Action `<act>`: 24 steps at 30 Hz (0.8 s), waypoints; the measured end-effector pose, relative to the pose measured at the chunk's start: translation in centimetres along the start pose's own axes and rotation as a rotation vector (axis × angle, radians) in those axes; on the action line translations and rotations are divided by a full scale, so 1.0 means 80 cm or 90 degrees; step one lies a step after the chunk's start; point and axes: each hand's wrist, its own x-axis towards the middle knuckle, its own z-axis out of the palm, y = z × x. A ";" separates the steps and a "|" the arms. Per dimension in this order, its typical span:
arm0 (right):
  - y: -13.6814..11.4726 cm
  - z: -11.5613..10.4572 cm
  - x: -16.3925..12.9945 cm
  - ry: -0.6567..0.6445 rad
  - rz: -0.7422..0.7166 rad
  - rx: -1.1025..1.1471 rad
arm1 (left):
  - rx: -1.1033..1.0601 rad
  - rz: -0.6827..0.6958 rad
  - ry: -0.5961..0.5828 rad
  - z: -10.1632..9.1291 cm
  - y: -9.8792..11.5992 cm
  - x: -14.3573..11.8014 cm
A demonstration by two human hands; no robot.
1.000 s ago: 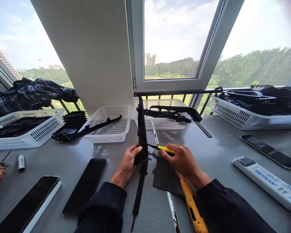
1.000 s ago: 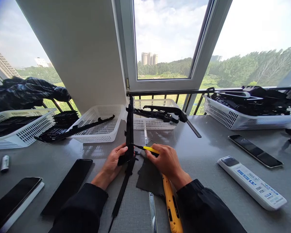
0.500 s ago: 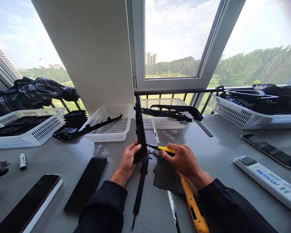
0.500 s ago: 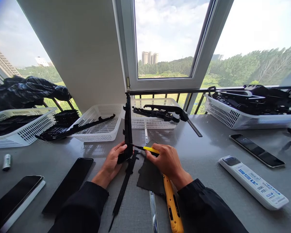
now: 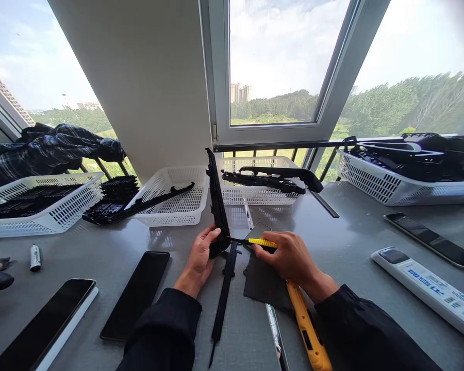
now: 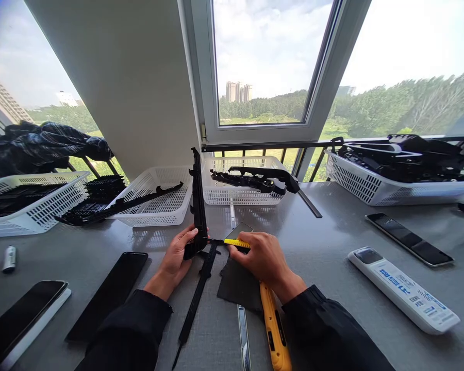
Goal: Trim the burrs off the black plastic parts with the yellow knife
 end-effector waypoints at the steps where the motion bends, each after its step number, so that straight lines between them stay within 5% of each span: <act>1: 0.000 0.000 0.000 0.001 0.001 0.002 | 0.002 0.000 -0.002 0.000 0.000 0.000; 9: 0.003 0.000 0.000 0.027 0.055 0.014 | 0.026 0.001 -0.024 0.000 -0.001 -0.003; 24: 0.003 0.001 -0.001 0.004 0.009 0.007 | 0.014 0.016 0.007 0.000 0.002 -0.001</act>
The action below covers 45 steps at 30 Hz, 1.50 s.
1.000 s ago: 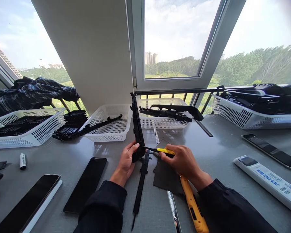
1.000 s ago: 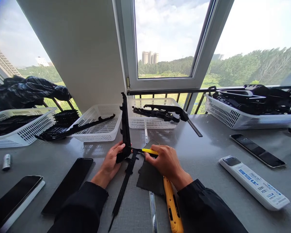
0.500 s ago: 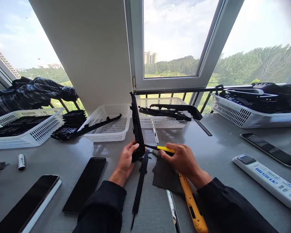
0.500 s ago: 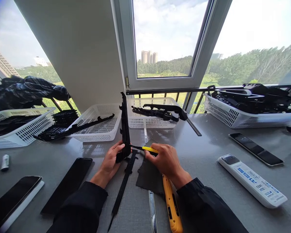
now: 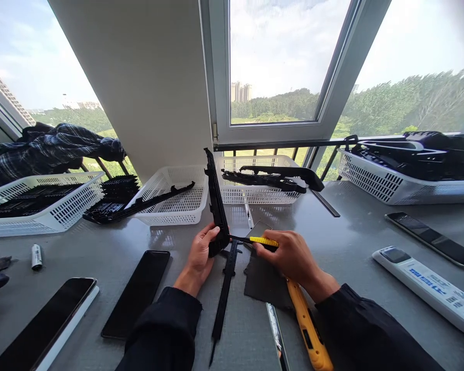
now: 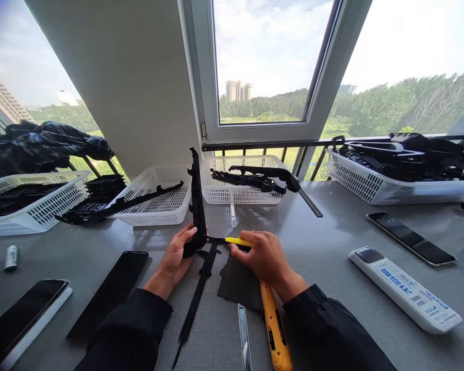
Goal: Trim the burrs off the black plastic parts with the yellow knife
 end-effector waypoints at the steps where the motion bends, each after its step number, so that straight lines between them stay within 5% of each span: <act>1: 0.000 0.000 0.000 -0.001 -0.004 -0.001 | -0.001 0.001 0.001 0.000 0.001 0.000; 12: 0.002 -0.007 0.000 0.011 -0.035 0.011 | -0.008 -0.001 -0.003 -0.002 0.004 0.001; 21: -0.002 0.000 -0.001 0.040 0.048 0.031 | 0.001 -0.044 -0.125 0.002 -0.010 -0.005; 45: -0.009 0.000 -0.001 0.027 0.049 0.032 | 0.026 0.003 -0.084 -0.005 -0.023 0.007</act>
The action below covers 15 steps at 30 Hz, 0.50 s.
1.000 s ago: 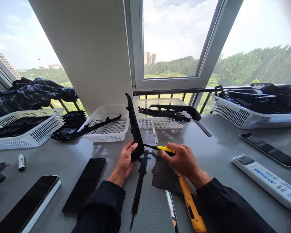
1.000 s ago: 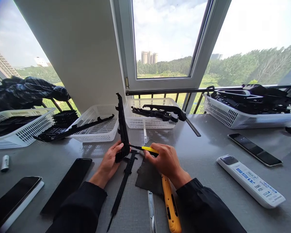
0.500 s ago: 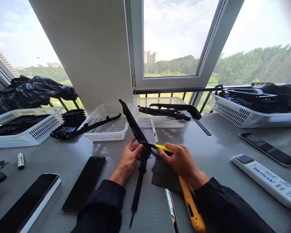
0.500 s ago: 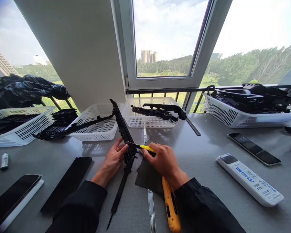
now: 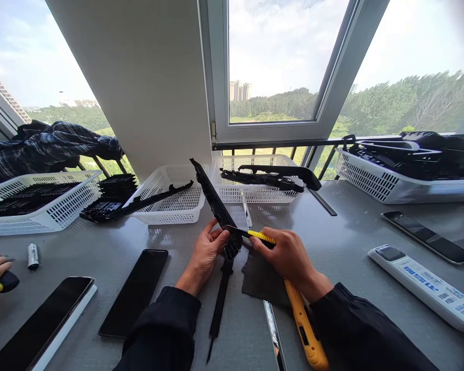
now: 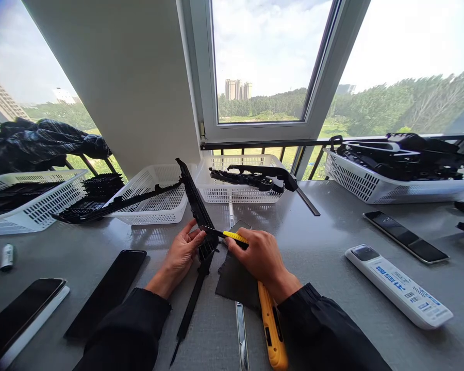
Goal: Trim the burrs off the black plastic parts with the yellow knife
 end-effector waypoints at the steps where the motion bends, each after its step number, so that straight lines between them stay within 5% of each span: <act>1: 0.001 0.000 0.000 0.001 0.007 0.000 | 0.005 0.003 -0.005 0.000 0.000 0.000; 15: 0.008 0.001 0.002 0.030 0.065 -0.022 | 0.038 0.012 -0.036 0.000 -0.001 -0.002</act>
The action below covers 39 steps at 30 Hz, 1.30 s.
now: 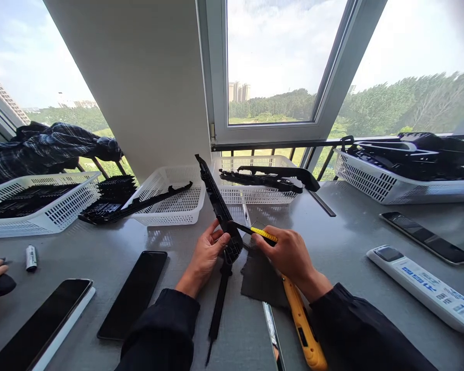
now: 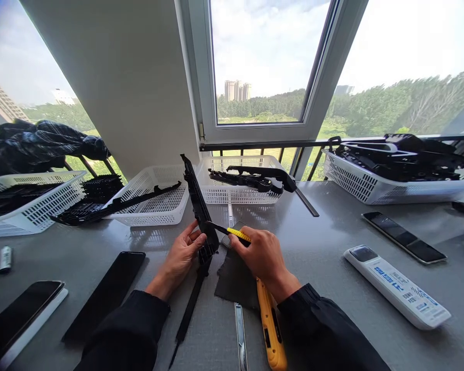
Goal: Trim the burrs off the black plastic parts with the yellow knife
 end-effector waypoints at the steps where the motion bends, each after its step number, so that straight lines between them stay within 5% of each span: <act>1: 0.001 0.000 0.000 0.004 -0.001 0.002 | -0.001 -0.001 0.001 -0.001 -0.001 0.001; 16: -0.008 -0.001 -0.003 -0.048 -0.049 0.035 | -0.013 0.006 0.007 -0.001 -0.003 0.002; 26: 0.000 -0.003 0.002 0.005 0.009 0.037 | -0.005 0.010 -0.004 -0.004 -0.005 0.003; 39: -0.011 -0.001 -0.006 -0.101 -0.146 0.094 | -0.072 -0.046 0.026 0.014 0.023 -0.014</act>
